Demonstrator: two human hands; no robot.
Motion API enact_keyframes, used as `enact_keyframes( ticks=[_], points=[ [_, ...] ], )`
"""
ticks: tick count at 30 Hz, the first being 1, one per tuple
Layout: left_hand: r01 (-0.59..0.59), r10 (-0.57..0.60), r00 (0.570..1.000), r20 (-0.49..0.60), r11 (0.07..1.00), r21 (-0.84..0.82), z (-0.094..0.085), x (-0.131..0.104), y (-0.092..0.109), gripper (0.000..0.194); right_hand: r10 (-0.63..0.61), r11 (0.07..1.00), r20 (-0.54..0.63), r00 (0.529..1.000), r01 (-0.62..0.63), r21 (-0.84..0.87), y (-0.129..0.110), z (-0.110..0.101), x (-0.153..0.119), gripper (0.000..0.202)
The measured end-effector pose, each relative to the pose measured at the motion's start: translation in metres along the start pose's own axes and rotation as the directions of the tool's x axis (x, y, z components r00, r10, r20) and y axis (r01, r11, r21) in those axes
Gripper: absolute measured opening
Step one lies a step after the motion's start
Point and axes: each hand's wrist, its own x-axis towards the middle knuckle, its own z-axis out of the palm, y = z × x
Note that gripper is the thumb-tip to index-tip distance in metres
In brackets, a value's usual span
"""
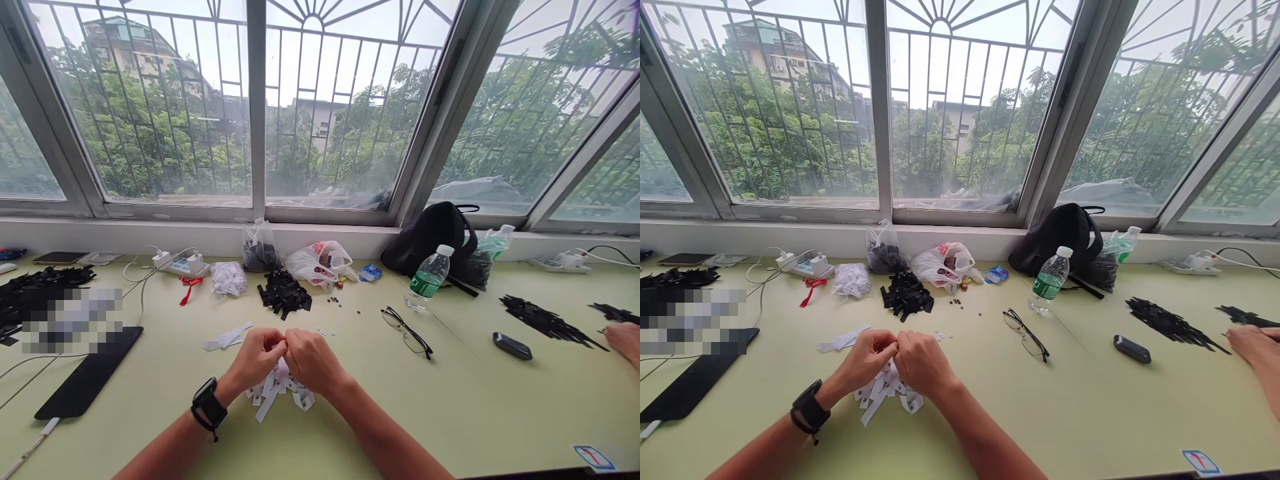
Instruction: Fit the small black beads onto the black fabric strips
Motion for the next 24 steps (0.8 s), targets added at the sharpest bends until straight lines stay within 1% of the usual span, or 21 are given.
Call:
enact_keyframes(
  ticks=[3,5,7,9,12,16,18,19,21,22,24],
  points=[
    [0.027,-0.031,0.996,-0.086,0.999,-0.045,0.001,0.003,-0.004,0.030,0.101,0.985,-0.113,0.988,-0.084,0.148,0.004,-0.003,0.001,0.025],
    [0.057,-0.066,0.988,-0.136,0.996,-0.074,0.000,0.006,-0.008,0.036,0.161,0.949,-0.172,0.972,-0.105,0.298,0.007,-0.003,0.002,0.027],
    [0.092,-0.109,0.984,-0.145,0.989,-0.115,-0.001,0.008,-0.011,0.042,0.166,0.887,-0.197,0.966,-0.059,0.458,0.010,-0.003,0.003,0.026],
    [0.126,-0.146,0.982,-0.122,0.979,-0.158,-0.002,0.009,-0.012,0.045,0.153,0.822,-0.201,0.968,-0.011,0.570,0.011,-0.002,0.003,0.024],
    [0.140,-0.159,0.983,-0.087,0.971,-0.194,-0.005,0.010,-0.008,0.048,0.168,0.769,-0.196,0.966,-0.004,0.639,0.010,-0.001,0.004,0.023],
    [0.091,-0.107,0.990,-0.090,0.982,-0.163,-0.004,0.008,-0.001,0.048,0.191,0.726,-0.189,0.963,-0.009,0.687,0.006,0.000,0.005,0.021],
    [0.055,-0.064,0.994,-0.091,0.994,-0.099,-0.003,0.007,0.001,0.048,0.189,0.727,-0.186,0.964,-0.010,0.686,0.006,0.001,0.005,0.020],
    [0.046,-0.049,0.994,-0.096,0.998,-0.036,-0.003,0.006,0.001,0.047,0.186,0.737,-0.185,0.965,-0.012,0.676,0.007,0.001,0.005,0.019],
    [0.061,-0.034,0.987,-0.155,0.983,0.174,-0.007,0.004,0.001,0.045,0.190,0.771,-0.186,0.964,-0.030,0.637,0.012,0.003,0.005,0.018],
    [0.091,-0.026,0.977,-0.214,0.949,0.301,-0.011,0.003,0.001,0.042,0.199,0.792,-0.184,0.962,-0.047,0.609,0.017,0.003,0.005,0.017],
    [0.186,0.008,0.937,-0.350,0.835,0.518,-0.023,0.002,0.001,0.034,0.229,0.833,-0.169,0.959,-0.103,0.544,0.029,0.003,0.004,0.016]
  ],
)
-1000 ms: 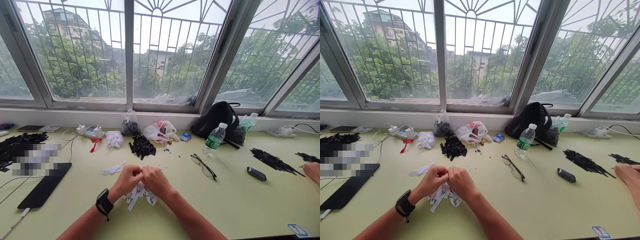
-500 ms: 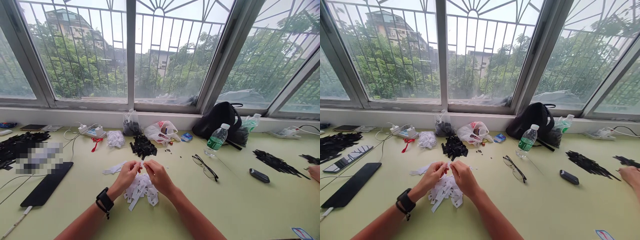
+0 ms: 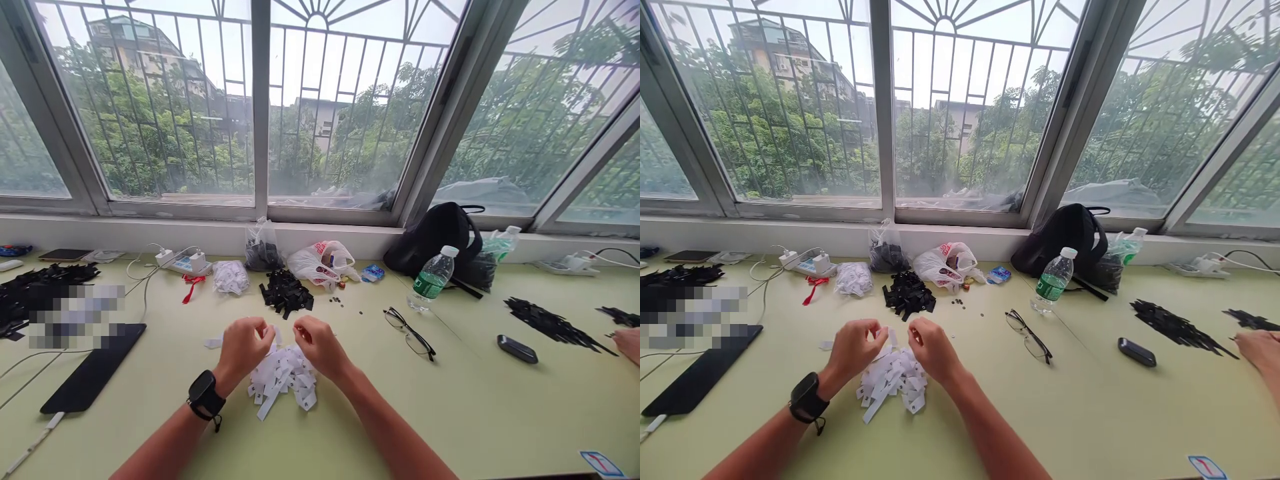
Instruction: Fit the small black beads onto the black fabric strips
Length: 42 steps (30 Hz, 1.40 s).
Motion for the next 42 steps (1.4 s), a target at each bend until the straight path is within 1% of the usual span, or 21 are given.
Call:
enact_keyframes(
  ticks=[1,3,5,6,8,10,13,14,16,20,23,28,30,36,40,42],
  points=[
    [0.020,-0.015,0.998,-0.056,0.995,0.095,-0.006,0.002,-0.003,0.029,0.023,0.999,0.006,1.000,-0.023,-0.046,0.006,-0.004,0.001,0.016],
    [0.048,-0.025,0.993,-0.112,0.977,0.210,-0.016,0.007,-0.008,0.017,0.081,0.988,0.020,0.997,-0.078,-0.133,0.018,-0.014,0.003,0.016],
    [0.003,0.024,0.994,-0.110,0.972,0.236,-0.023,0.011,-0.009,0.009,0.145,0.969,0.035,0.989,-0.134,-0.208,0.028,-0.023,0.003,0.015],
    [-0.040,0.061,0.994,-0.089,0.973,0.225,-0.025,0.012,-0.009,0.010,0.176,0.957,0.046,0.983,-0.160,-0.241,0.031,-0.026,0.002,0.015],
    [-0.137,0.141,0.990,-0.009,0.975,0.175,-0.025,0.011,-0.007,0.018,0.231,0.933,0.067,0.971,-0.201,-0.298,0.036,-0.031,0.001,0.015],
    [-0.194,0.182,0.978,0.100,0.974,0.121,-0.023,0.008,-0.005,0.017,0.267,0.912,0.082,0.960,-0.224,-0.343,0.038,-0.033,0.000,0.014],
    [-0.202,0.172,0.949,0.264,0.975,0.092,-0.019,0.004,-0.007,0.003,0.289,0.896,0.106,0.951,-0.230,-0.380,0.038,-0.035,-0.002,0.014],
    [-0.200,0.165,0.939,0.301,0.976,0.089,-0.019,0.003,-0.008,0.004,0.294,0.893,0.114,0.949,-0.230,-0.387,0.038,-0.036,-0.002,0.014],
    [-0.202,0.166,0.924,0.344,0.977,0.071,-0.019,0.002,-0.011,0.004,0.301,0.888,0.125,0.945,-0.230,-0.398,0.038,-0.039,-0.002,0.013],
    [-0.186,0.167,0.913,0.372,0.982,0.016,-0.017,0.002,-0.016,0.004,0.293,0.884,0.115,0.949,-0.223,-0.411,0.036,-0.043,-0.002,0.012],
    [-0.166,0.154,0.916,0.371,0.986,0.000,-0.015,0.002,-0.017,0.006,0.288,0.884,0.103,0.952,-0.223,-0.411,0.035,-0.045,-0.001,0.012],
    [-0.151,0.136,0.936,0.324,0.988,0.020,-0.014,0.003,-0.019,0.009,0.285,0.885,0.092,0.954,-0.225,-0.408,0.035,-0.045,0.000,0.012],
    [-0.135,0.129,0.937,0.323,0.991,-0.005,-0.013,0.003,-0.022,0.011,0.280,0.885,0.083,0.956,-0.224,-0.409,0.036,-0.044,0.000,0.012],
    [-0.031,0.107,0.919,0.380,0.979,-0.202,-0.007,0.006,-0.028,0.024,0.264,0.895,0.080,0.961,-0.213,-0.391,0.036,-0.040,0.001,0.012],
    [-0.008,0.148,0.900,0.410,0.946,-0.324,-0.004,0.010,-0.024,0.032,0.235,0.917,0.054,0.970,-0.203,-0.342,0.032,-0.039,0.003,0.012],
    [0.001,0.171,0.896,0.410,0.922,-0.388,-0.004,0.012,-0.021,0.036,0.219,0.941,0.039,0.975,-0.201,-0.271,0.027,-0.037,0.004,0.013]
  ],
)
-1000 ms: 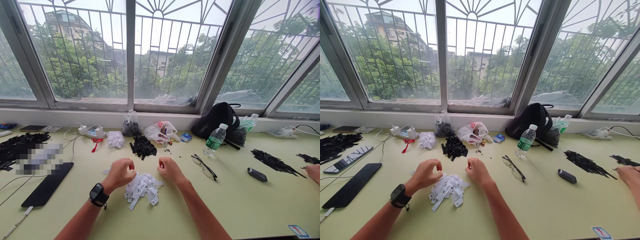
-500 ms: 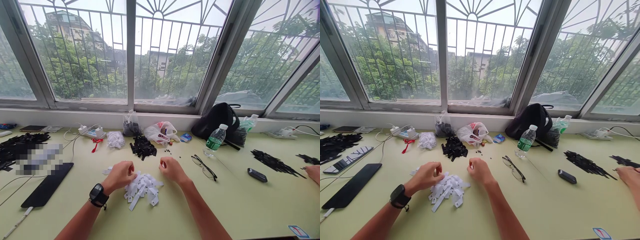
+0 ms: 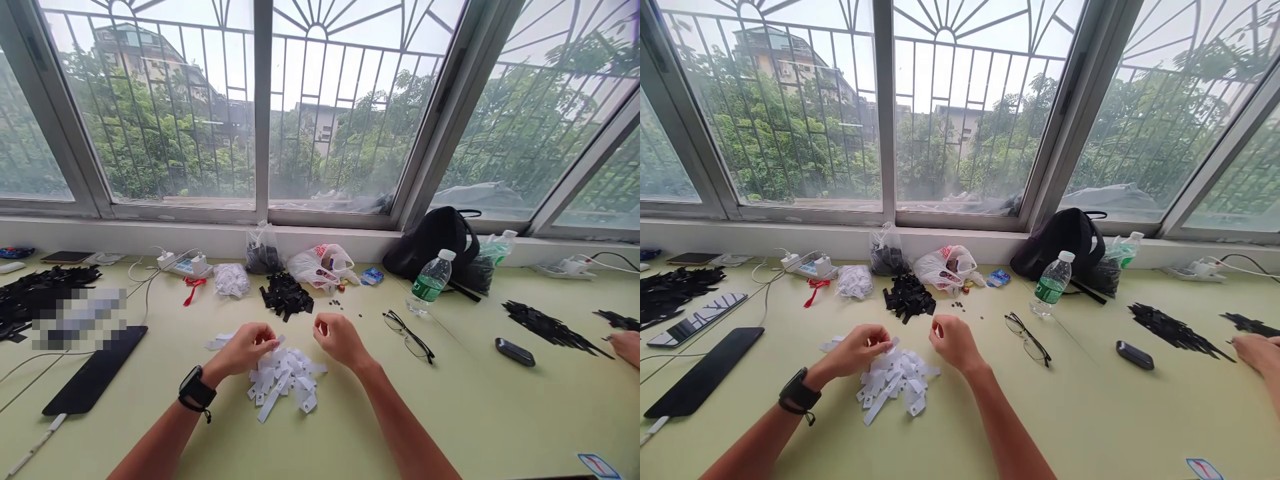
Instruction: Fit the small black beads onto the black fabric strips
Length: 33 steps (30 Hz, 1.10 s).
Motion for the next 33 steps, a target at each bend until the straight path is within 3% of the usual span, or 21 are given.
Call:
enact_keyframes(
  ticks=[3,6,10,15,20,26,30,33],
  points=[
    [-0.021,0.020,1.000,-0.018,0.996,-0.082,0.002,0.001,0.006,0.042,-0.041,0.972,0.024,0.999,0.034,0.233,-0.014,0.002,-0.002,0.021],
    [-0.040,0.037,0.999,-0.034,0.994,-0.100,0.005,-0.001,0.013,0.046,-0.100,0.866,0.105,0.989,0.034,0.499,-0.032,0.009,-0.005,0.032],
    [-0.076,0.074,0.997,-0.033,0.994,-0.077,0.009,-0.004,0.021,0.047,-0.129,0.736,0.176,0.976,-0.025,0.676,-0.048,0.021,-0.009,0.039],
    [-0.111,0.108,0.992,-0.061,0.992,-0.056,0.012,-0.006,0.030,0.040,-0.069,0.667,0.080,0.994,-0.013,0.745,-0.050,0.024,-0.008,0.035],
    [-0.174,0.153,0.970,-0.190,0.979,-0.102,0.015,-0.006,0.031,0.025,0.017,0.605,0.061,0.998,-0.058,0.794,-0.049,0.019,-0.005,0.031],
    [-0.147,0.124,0.975,-0.183,0.982,-0.119,0.017,-0.006,0.028,0.028,0.080,0.631,-0.082,0.993,0.013,0.776,-0.049,0.018,-0.005,0.027],
    [-0.203,0.180,0.956,-0.232,0.976,-0.077,0.018,-0.007,0.030,0.037,0.060,0.602,-0.055,0.997,0.008,0.798,-0.050,0.017,-0.005,0.028],
    [-0.215,0.194,0.950,-0.246,0.974,-0.064,0.018,-0.006,0.029,0.022,0.035,0.600,-0.027,0.999,0.000,0.800,-0.051,0.019,-0.006,0.029]
  ],
)
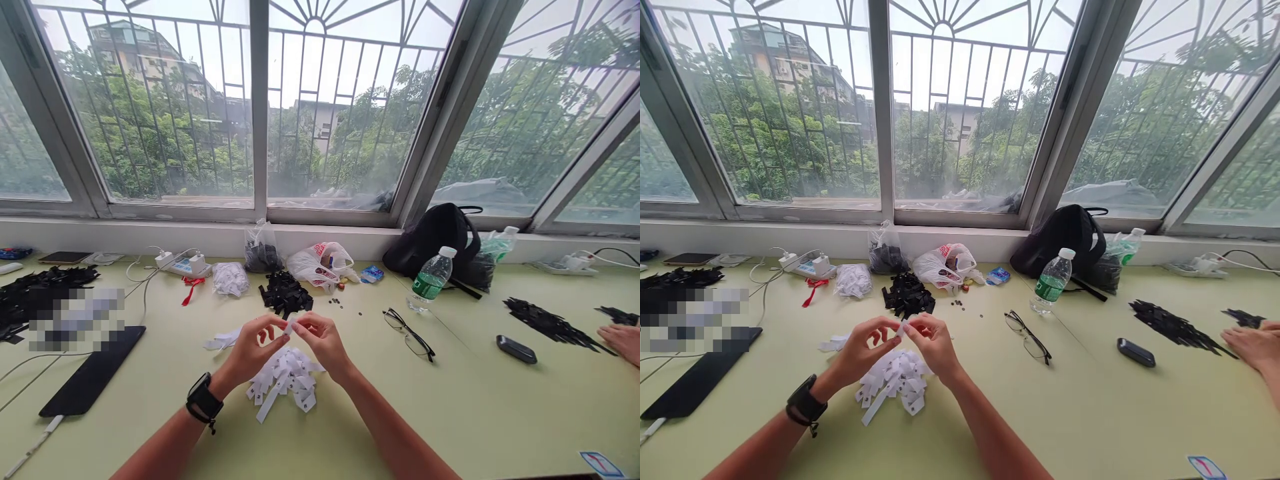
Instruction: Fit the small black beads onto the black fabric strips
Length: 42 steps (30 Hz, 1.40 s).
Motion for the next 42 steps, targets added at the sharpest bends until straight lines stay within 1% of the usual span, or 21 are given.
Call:
enact_keyframes(
  ticks=[3,6,9,13,17,21,23,24,26,27,29,31,34,36,38,42],
  points=[
    [0.045,-0.045,0.999,0.004,0.999,-0.018,0.001,0.000,-0.004,0.022,-0.020,0.999,-0.040,0.999,0.018,-0.034,0.001,0.001,-0.001,0.026],
    [0.075,-0.074,0.997,0.037,0.996,-0.039,0.003,0.000,-0.005,0.026,-0.045,0.998,-0.081,0.996,0.041,-0.053,0.002,0.000,-0.001,0.023],
    [0.049,-0.048,0.997,0.055,0.999,-0.021,0.004,-0.001,-0.002,0.026,-0.056,0.998,-0.097,0.994,0.055,-0.019,0.001,0.000,-0.001,0.022],
    [-0.004,0.004,0.999,0.041,1.000,-0.006,0.005,-0.002,0.002,0.021,-0.042,0.997,-0.065,0.997,0.046,0.061,-0.001,0.002,-0.002,0.022],
    [0.006,-0.006,1.000,0.003,1.000,-0.009,0.006,-0.002,-0.001,0.020,-0.019,0.996,-0.023,1.000,0.020,0.088,-0.002,0.003,-0.002,0.024],
    [0.071,-0.071,0.997,0.008,0.997,0.000,0.007,-0.001,-0.007,0.023,-0.013,1.000,-0.036,0.999,0.012,-0.017,-0.002,0.003,-0.002,0.025],
    [0.087,-0.087,0.996,0.023,0.996,0.007,0.007,0.000,-0.008,0.024,-0.043,0.991,-0.062,0.997,0.035,-0.128,-0.001,0.003,-0.004,0.024],
    [0.086,-0.087,0.996,0.027,0.996,0.015,0.007,0.000,-0.009,0.024,-0.080,0.976,-0.092,0.993,0.059,-0.209,-0.001,0.003,-0.005,0.022],
    [0.076,-0.076,0.997,0.011,0.996,0.047,0.006,0.000,-0.008,0.023,-0.195,0.906,-0.119,0.974,0.133,-0.401,-0.001,0.002,-0.008,0.016],
    [0.067,-0.067,0.998,-0.003,0.995,0.071,0.007,0.000,-0.007,0.022,-0.255,0.850,-0.089,0.963,0.180,-0.495,-0.001,0.002,-0.010,0.013],
    [0.043,-0.040,0.999,-0.022,0.991,0.124,0.007,-0.001,-0.006,0.020,-0.321,0.719,0.049,0.946,0.277,-0.638,0.000,0.003,-0.012,0.009],
    [0.009,-0.007,1.000,-0.011,0.984,0.177,0.008,-0.003,-0.005,0.020,-0.307,0.602,0.192,0.932,0.347,-0.719,0.003,0.003,-0.013,0.011],
    [-0.043,0.039,0.999,0.019,0.964,0.261,0.011,-0.006,-0.005,0.022,-0.250,0.459,0.306,0.918,0.391,-0.797,0.008,0.004,-0.014,0.014],
    [-0.068,0.059,0.998,0.038,0.948,0.310,0.012,-0.008,-0.005,0.024,-0.214,0.381,0.351,0.912,0.409,-0.830,0.011,0.004,-0.014,0.015],
    [-0.082,0.069,0.996,0.051,0.937,0.340,0.013,-0.009,-0.005,0.023,-0.187,0.321,0.376,0.908,0.418,-0.850,0.014,0.005,-0.015,0.016],
    [-0.085,0.069,0.996,0.058,0.931,0.355,0.014,-0.010,-0.004,0.022,-0.166,0.258,0.397,0.903,0.429,-0.866,0.014,0.006,-0.016,0.016]
  ],
)
